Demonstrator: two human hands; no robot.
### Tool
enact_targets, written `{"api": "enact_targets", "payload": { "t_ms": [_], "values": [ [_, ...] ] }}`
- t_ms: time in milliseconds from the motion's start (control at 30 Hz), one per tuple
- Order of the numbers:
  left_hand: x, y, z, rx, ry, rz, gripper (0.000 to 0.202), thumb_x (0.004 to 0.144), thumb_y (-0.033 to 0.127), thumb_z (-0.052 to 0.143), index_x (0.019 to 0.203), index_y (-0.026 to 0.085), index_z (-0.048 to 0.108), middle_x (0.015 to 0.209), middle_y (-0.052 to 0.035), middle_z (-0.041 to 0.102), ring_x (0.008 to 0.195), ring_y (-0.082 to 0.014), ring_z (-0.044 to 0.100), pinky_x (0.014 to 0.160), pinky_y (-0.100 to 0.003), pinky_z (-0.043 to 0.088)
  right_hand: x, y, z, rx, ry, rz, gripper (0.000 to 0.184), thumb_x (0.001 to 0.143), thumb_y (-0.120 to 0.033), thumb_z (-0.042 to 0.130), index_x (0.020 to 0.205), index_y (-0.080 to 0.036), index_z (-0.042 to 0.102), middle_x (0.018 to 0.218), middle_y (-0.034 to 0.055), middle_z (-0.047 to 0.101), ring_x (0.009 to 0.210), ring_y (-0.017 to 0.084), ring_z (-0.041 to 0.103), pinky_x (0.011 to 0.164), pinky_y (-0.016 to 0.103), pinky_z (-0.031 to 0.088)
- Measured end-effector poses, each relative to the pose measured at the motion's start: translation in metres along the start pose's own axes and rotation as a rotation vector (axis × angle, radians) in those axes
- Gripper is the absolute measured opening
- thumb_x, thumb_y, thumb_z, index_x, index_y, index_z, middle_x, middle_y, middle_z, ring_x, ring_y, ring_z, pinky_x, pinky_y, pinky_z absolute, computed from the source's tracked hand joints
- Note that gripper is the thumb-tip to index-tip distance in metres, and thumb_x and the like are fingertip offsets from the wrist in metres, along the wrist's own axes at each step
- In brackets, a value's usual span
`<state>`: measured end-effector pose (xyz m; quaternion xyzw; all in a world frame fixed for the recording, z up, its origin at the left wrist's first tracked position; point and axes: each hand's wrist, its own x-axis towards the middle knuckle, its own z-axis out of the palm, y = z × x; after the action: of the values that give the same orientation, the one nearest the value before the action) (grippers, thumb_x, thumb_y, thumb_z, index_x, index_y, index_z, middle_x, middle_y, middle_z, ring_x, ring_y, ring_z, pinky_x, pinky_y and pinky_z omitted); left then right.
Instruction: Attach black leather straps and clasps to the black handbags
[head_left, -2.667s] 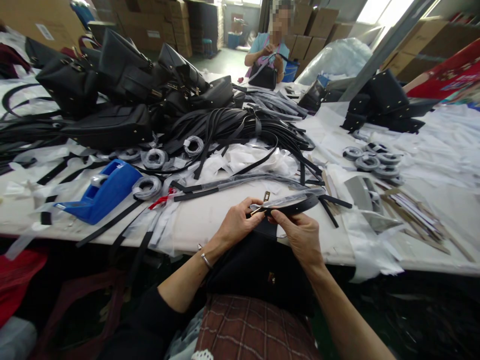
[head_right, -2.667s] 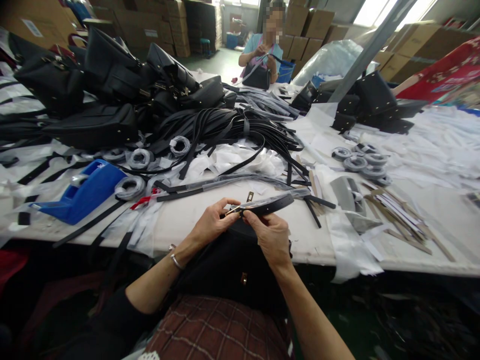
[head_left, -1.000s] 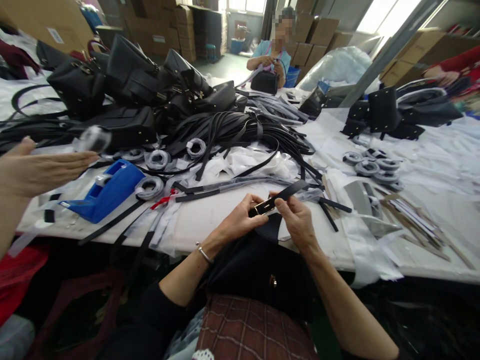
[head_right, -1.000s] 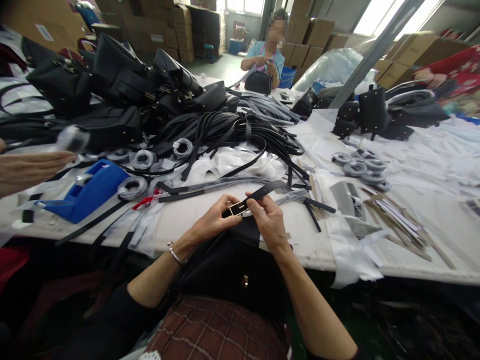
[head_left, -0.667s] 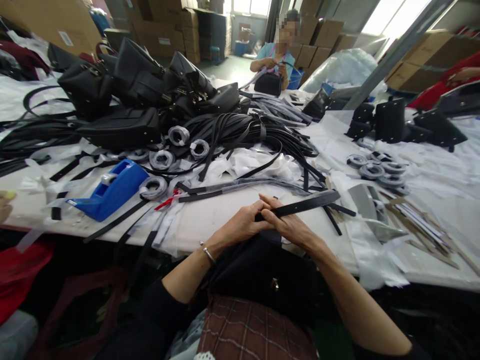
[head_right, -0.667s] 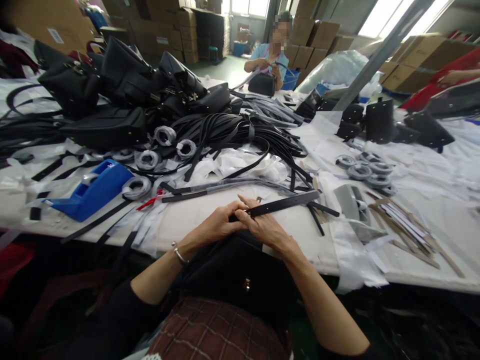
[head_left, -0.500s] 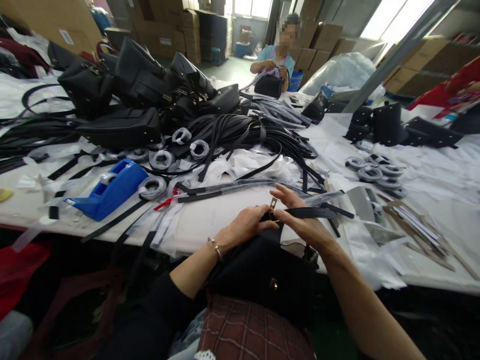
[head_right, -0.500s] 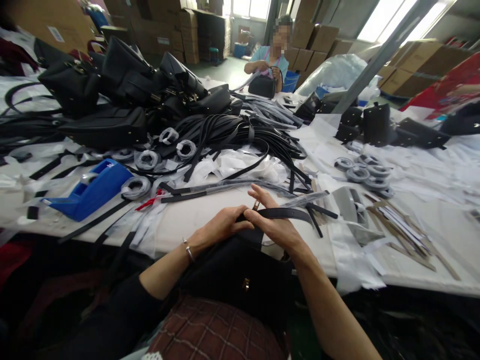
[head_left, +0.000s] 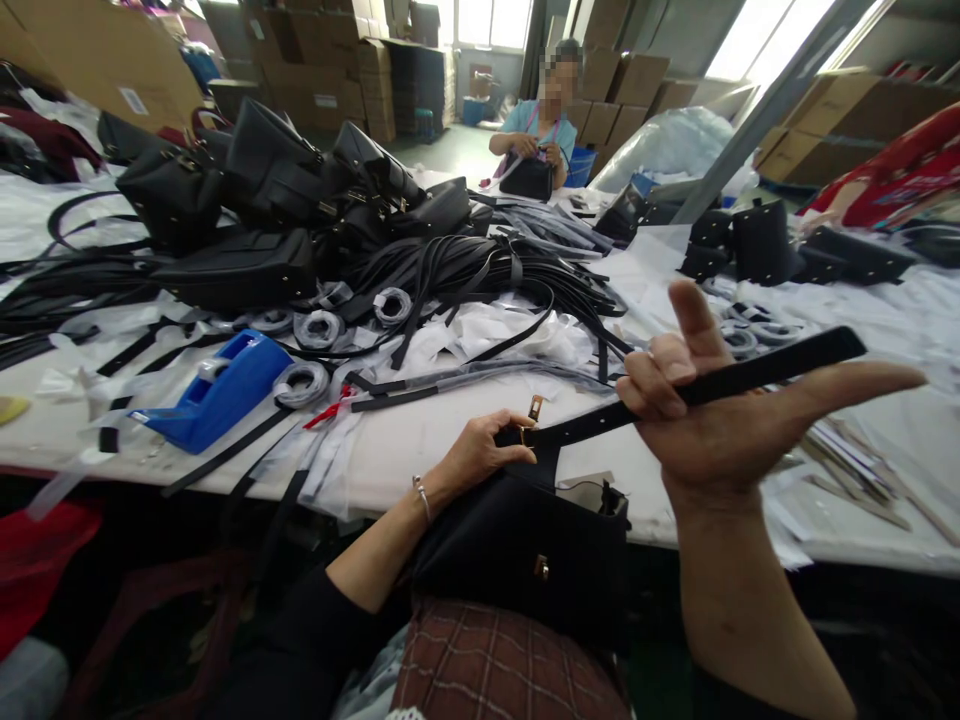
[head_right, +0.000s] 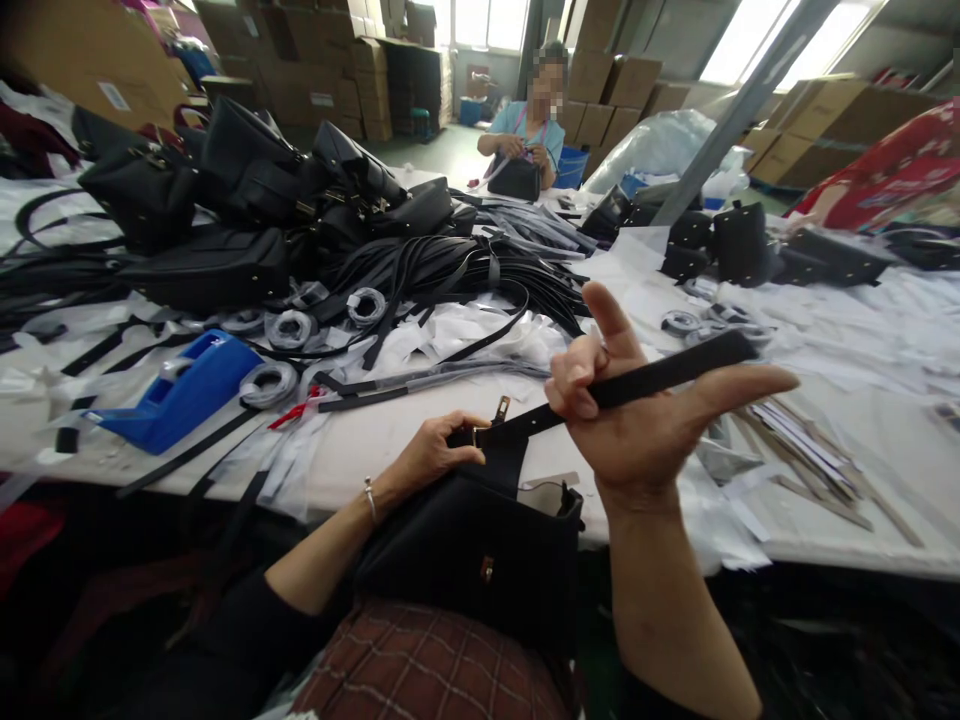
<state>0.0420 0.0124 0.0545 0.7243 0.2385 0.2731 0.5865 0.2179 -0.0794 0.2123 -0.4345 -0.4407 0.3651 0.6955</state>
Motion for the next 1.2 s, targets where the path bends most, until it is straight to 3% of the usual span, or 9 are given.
{"api": "enact_targets", "payload": {
  "t_ms": [167, 300, 467, 600, 700, 767, 867, 1033, 1200],
  "values": [
    [-0.001, -0.004, 0.0, -0.088, 0.083, -0.046, 0.032, 0.069, 0.03, 0.081, 0.089, 0.017, 0.059, 0.085, 0.0011, 0.064, 0.08, -0.0158, 0.061, 0.075, -0.026, 0.047, -0.009, 0.031, 0.011, -0.09, -0.06, -0.071, 0.086, 0.071, -0.094, 0.021, 0.143, -0.048, 0.034, 0.103, 0.0043, 0.067, 0.07, 0.025, 0.045, 0.06, 0.035, 0.033],
    [-0.001, -0.002, 0.001, 0.018, 0.032, -0.033, 0.029, 0.075, 0.036, 0.076, 0.092, 0.016, 0.063, 0.084, -0.0005, 0.066, 0.077, -0.0166, 0.06, 0.07, -0.026, 0.046, -0.004, 0.049, 0.016, -0.091, -0.156, -0.029, 0.098, 0.068, -0.096, 0.017, 0.143, -0.037, 0.041, 0.114, 0.0088, 0.064, 0.072, 0.023, 0.048, 0.063, 0.036, 0.037],
    [-0.007, -0.011, -0.005, 0.241, 0.015, 0.006, 0.023, 0.081, 0.034, 0.07, 0.098, 0.019, 0.065, 0.086, 0.0003, 0.068, 0.075, -0.0162, 0.06, 0.069, -0.027, 0.045, 0.003, 0.064, 0.003, -0.602, -0.385, 0.203, 0.079, 0.079, -0.072, 0.057, 0.142, -0.027, 0.045, 0.11, 0.0067, 0.064, 0.077, 0.019, 0.053, 0.073, 0.034, 0.043],
    [-0.016, -0.023, -0.014, 0.263, 0.075, -0.032, 0.021, 0.084, 0.037, 0.068, 0.094, 0.02, 0.064, 0.085, 0.0014, 0.067, 0.076, -0.0157, 0.06, 0.073, -0.027, 0.045, -0.002, 0.072, -0.01, -1.004, -0.553, 0.337, 0.1, 0.068, -0.062, 0.074, 0.151, -0.027, 0.031, 0.121, 0.0078, 0.056, 0.098, 0.025, 0.055, 0.09, 0.039, 0.042],
    [-0.021, -0.025, -0.02, 0.145, 0.16, -0.032, 0.017, 0.086, 0.033, 0.065, 0.098, 0.021, 0.065, 0.093, 0.0005, 0.068, 0.088, -0.0164, 0.062, 0.083, -0.027, 0.046, -0.01, 0.076, -0.013, -0.875, -0.722, 0.347, 0.107, 0.065, -0.072, 0.071, 0.152, -0.025, 0.03, 0.115, 0.0084, 0.053, 0.098, 0.026, 0.053, 0.09, 0.04, 0.043],
    [-0.022, -0.024, -0.024, 0.033, 0.227, -0.063, 0.019, 0.087, 0.033, 0.063, 0.101, 0.02, 0.065, 0.095, -0.0011, 0.067, 0.084, -0.0157, 0.061, 0.079, -0.027, 0.048, -0.016, 0.077, -0.013, -0.69, -0.766, 0.33, 0.099, 0.075, -0.081, 0.052, 0.152, -0.023, 0.03, 0.106, 0.0075, 0.054, 0.093, 0.025, 0.053, 0.087, 0.039, 0.044],
    [-0.021, -0.022, -0.027, -0.109, 0.264, -0.116, 0.026, 0.087, 0.034, 0.061, 0.106, 0.017, 0.063, 0.094, -0.0026, 0.065, 0.07, -0.0128, 0.058, 0.065, -0.025, 0.049, -0.021, 0.082, -0.01, -0.558, -0.7, 0.302, 0.083, 0.088, -0.077, 0.025, 0.15, -0.023, 0.036, 0.107, 0.0093, 0.055, 0.089, 0.023, 0.054, 0.082, 0.039, 0.047],
    [-0.02, -0.021, -0.026, -0.06, 0.298, -0.138, 0.02, 0.084, 0.03, 0.062, 0.099, 0.017, 0.062, 0.084, 0.001, 0.062, 0.06, -0.0093, 0.054, 0.06, -0.022, 0.047, -0.02, 0.092, -0.007, -1.076, -0.246, 0.088, 0.059, 0.08, -0.063, 0.064, 0.124, -0.024, 0.061, 0.119, 0.0101, 0.056, 0.101, 0.027, 0.059, 0.084, 0.038, 0.048],
    [-0.022, -0.014, -0.021, 0.068, 0.271, -0.074, 0.016, 0.082, 0.024, 0.064, 0.097, 0.019, 0.064, 0.091, -0.0003, 0.065, 0.084, -0.0148, 0.06, 0.08, -0.026, 0.048, -0.024, 0.094, -0.001, -1.455, -0.343, 0.011, 0.024, 0.092, -0.035, 0.059, 0.112, -0.023, 0.064, 0.105, 0.0065, 0.07, 0.088, 0.023, 0.067, 0.07, 0.03, 0.046]
  ]
}}
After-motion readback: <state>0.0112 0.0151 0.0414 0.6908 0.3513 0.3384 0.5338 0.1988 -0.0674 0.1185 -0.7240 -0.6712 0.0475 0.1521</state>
